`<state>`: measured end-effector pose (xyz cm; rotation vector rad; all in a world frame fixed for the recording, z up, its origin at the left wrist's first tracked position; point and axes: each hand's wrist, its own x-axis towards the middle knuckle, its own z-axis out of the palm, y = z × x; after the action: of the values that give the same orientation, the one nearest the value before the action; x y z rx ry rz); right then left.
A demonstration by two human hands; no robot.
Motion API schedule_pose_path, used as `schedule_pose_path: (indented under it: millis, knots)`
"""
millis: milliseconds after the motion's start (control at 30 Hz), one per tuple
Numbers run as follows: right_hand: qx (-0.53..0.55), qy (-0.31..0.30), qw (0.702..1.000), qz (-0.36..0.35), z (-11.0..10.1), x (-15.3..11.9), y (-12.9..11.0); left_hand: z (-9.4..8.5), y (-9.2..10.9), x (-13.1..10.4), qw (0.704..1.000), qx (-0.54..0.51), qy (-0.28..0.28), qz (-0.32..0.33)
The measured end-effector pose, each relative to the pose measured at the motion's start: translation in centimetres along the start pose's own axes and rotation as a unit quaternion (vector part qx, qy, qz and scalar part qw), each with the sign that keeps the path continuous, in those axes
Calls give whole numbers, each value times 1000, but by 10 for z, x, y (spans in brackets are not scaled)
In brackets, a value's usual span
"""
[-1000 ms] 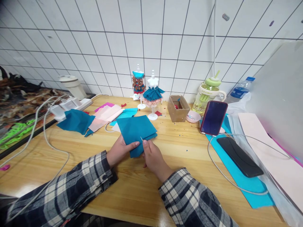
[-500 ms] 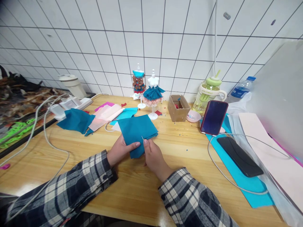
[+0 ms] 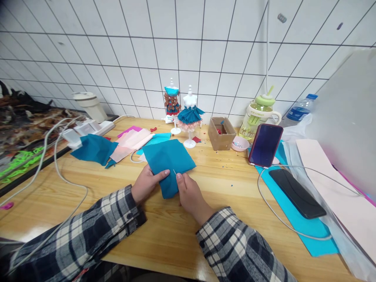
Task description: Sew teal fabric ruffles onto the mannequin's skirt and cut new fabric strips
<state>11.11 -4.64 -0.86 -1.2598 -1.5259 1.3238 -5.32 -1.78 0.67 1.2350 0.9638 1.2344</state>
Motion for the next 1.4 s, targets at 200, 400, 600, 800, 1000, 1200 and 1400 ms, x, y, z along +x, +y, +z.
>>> schedule_pose_path:
  millis: [200,400,600,800,1000,1200,1400]
  knots:
    - [11,6,1000,11,0,0,-1,0,-1,0,1000,9,-7,7]
    - [-7,9,1000,1,-1,2,1,0,0,0,1000,8,-13,12]
    - [18,6,1000,19,-1,0,-5,0,0,-1,999,16,-30,5]
    - [25,8,999,27,-1,-1,-7,2,2,-2,999,16,-32,1]
    - [10,15,1000,19,-1,0,-5,2,0,-2,999,21,-30,2]
    - [12,11,999,28,-1,-1,-8,2,-1,-2,999,28,-33,7]
    - [-20,35,999,-25,-2,1,-7,2,0,-2,998,42,-44,6]
